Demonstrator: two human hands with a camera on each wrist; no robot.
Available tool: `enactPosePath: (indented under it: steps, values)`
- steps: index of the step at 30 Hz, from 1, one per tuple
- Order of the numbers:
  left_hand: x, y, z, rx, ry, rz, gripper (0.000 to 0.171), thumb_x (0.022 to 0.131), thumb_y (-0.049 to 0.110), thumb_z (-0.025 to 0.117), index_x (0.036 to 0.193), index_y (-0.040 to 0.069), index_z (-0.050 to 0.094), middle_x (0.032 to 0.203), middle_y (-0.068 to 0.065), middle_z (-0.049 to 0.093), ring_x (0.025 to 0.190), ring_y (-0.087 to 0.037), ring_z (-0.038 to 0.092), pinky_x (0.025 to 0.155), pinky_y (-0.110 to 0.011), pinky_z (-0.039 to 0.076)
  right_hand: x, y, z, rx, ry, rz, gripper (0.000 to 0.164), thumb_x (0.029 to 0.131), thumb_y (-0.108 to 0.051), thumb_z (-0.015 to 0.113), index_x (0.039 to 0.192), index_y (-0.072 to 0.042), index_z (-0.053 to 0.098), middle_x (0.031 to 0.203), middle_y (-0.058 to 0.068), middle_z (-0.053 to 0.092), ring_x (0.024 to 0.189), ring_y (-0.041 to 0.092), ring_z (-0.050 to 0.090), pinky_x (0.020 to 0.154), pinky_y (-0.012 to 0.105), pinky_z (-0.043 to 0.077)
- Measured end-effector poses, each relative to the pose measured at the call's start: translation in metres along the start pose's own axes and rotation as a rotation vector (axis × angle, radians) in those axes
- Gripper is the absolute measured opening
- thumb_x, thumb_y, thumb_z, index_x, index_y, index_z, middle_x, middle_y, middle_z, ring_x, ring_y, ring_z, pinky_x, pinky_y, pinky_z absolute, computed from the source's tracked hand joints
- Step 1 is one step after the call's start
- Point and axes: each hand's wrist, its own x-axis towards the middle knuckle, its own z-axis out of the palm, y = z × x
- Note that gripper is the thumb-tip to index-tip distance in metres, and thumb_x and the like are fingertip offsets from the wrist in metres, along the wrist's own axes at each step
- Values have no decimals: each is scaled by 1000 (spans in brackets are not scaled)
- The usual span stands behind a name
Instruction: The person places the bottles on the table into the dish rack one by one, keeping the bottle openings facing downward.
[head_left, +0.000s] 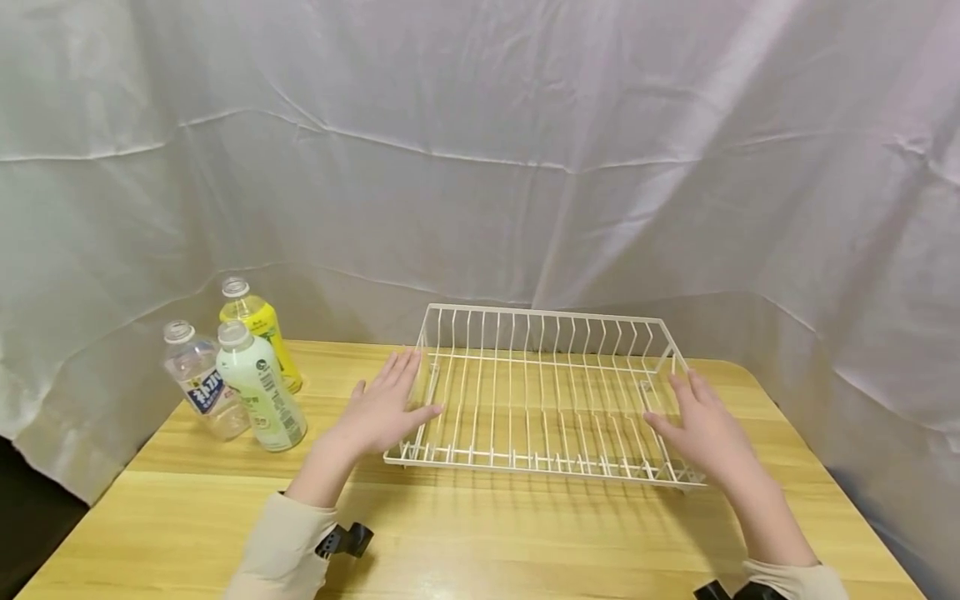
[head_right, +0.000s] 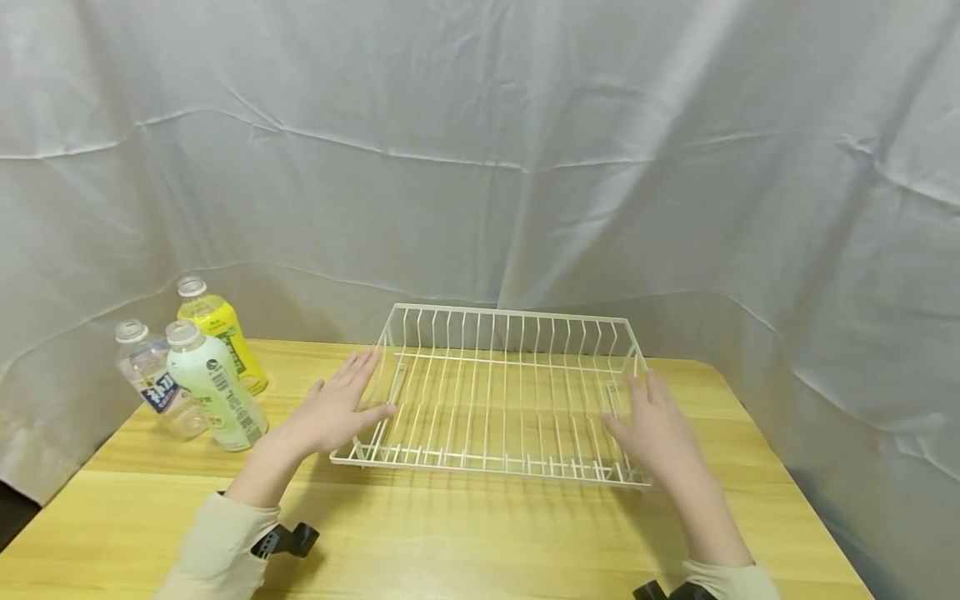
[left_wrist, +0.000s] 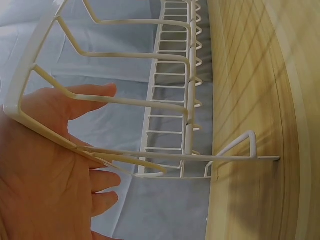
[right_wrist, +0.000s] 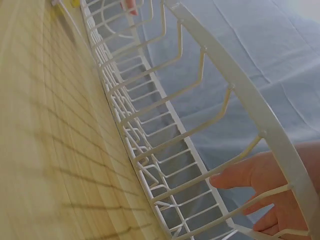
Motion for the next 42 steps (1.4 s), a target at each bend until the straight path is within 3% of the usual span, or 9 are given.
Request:
enactPosePath:
  steps: [15, 25, 31, 35, 38, 42]
  values:
    - [-24, -31, -12, -14, 19, -9, 96, 90, 74, 36, 158, 18, -1, 164, -10, -1, 152, -34, -1, 112, -72, 4, -5, -36, 12, -2, 20, -8, 82, 93, -43, 60, 146, 11, 29, 153, 40, 12, 137, 60, 20, 108, 71, 23]
    - [-31, -53, -23, 6, 32, -22, 94, 92, 72, 36, 157, 13, 3, 163, -16, 2, 151, -40, 2, 112, -72, 5, 2, -55, 14, 50, -57, -64, 93, 91, -51, 59, 149, 11, 21, 155, 38, 6, 140, 59, 13, 111, 70, 18]
    - [-32, -57, -25, 10, 40, -15, 92, 93, 68, 37, 157, 9, 6, 163, -17, 3, 151, -41, 2, 113, -71, 5, 2, -55, 14, 74, -74, -90, 98, 91, -56, 57, 149, 12, 18, 156, 36, 5, 143, 56, 11, 113, 68, 16]
    - [-34, -56, -27, 34, 56, -1, 90, 94, 67, 37, 157, 8, 10, 163, -17, 7, 150, -41, 4, 113, -70, 6, 2, -53, 15, 88, -52, -76, 93, 93, -50, 58, 149, 12, 19, 156, 36, 7, 144, 54, 12, 114, 67, 15]
    - [-36, -54, -30, 47, 76, -4, 87, 94, 66, 38, 156, 10, 15, 162, -16, 13, 150, -41, 8, 113, -70, 6, 1, -54, 16, 74, -30, -68, 88, 93, -43, 60, 148, 13, 20, 156, 37, 9, 143, 54, 13, 114, 66, 16]
    - [-42, -52, -35, 73, 115, 5, 83, 94, 66, 40, 154, 11, 25, 159, -18, 24, 148, -43, 15, 112, -72, 8, -1, -55, 17, 42, -17, -61, 90, 93, -46, 58, 148, 15, 19, 155, 37, 10, 144, 53, 13, 115, 64, 16]
